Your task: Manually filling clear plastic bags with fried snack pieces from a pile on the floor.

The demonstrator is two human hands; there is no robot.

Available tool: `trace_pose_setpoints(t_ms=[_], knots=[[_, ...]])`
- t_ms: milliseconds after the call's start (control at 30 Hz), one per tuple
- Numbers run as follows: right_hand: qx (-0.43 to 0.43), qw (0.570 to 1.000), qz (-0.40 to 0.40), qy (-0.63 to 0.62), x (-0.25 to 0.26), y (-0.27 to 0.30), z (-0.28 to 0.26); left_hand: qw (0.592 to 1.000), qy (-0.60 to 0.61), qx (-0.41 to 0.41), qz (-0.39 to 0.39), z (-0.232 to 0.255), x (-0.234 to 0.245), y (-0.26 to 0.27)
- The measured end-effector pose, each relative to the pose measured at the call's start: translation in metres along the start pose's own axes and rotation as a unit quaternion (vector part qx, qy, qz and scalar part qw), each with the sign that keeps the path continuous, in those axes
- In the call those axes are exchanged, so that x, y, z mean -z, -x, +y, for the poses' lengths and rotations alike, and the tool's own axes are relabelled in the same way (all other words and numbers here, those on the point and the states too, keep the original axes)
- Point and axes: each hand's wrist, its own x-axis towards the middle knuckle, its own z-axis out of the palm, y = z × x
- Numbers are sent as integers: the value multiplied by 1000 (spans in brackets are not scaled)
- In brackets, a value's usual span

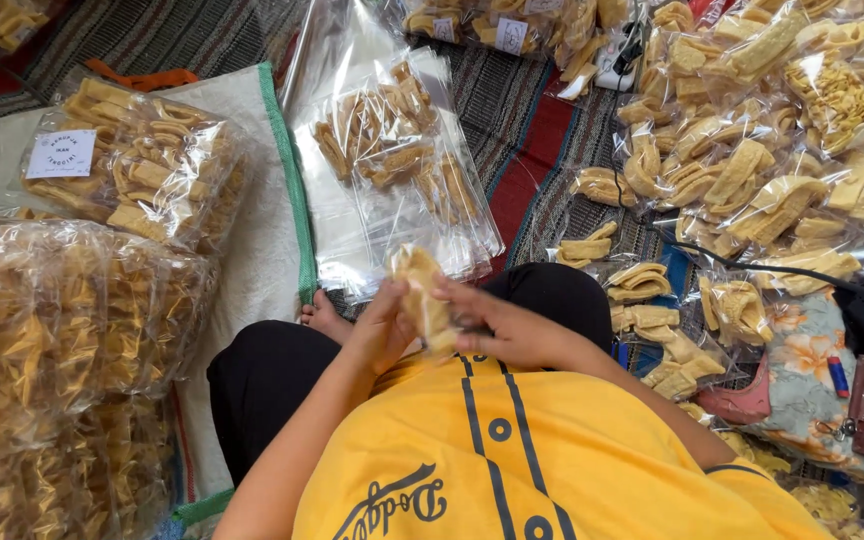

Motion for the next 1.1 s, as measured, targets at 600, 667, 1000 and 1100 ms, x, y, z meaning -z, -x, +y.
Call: trace_pose_setpoints(t_ms=[600,667,1000,1100], knots=[[-393,846,169,318,114,95,305,942,83,-121,303,3,91,74],[-400,826,186,350,115,91,311,941,82,-120,306,-1,95,68],[-228,803,413,365,118,123,284,944,21,-94,316,-1,86,65],[-274,744,443,418,113,139,247,940,24,-101,324,-1,90,65]])
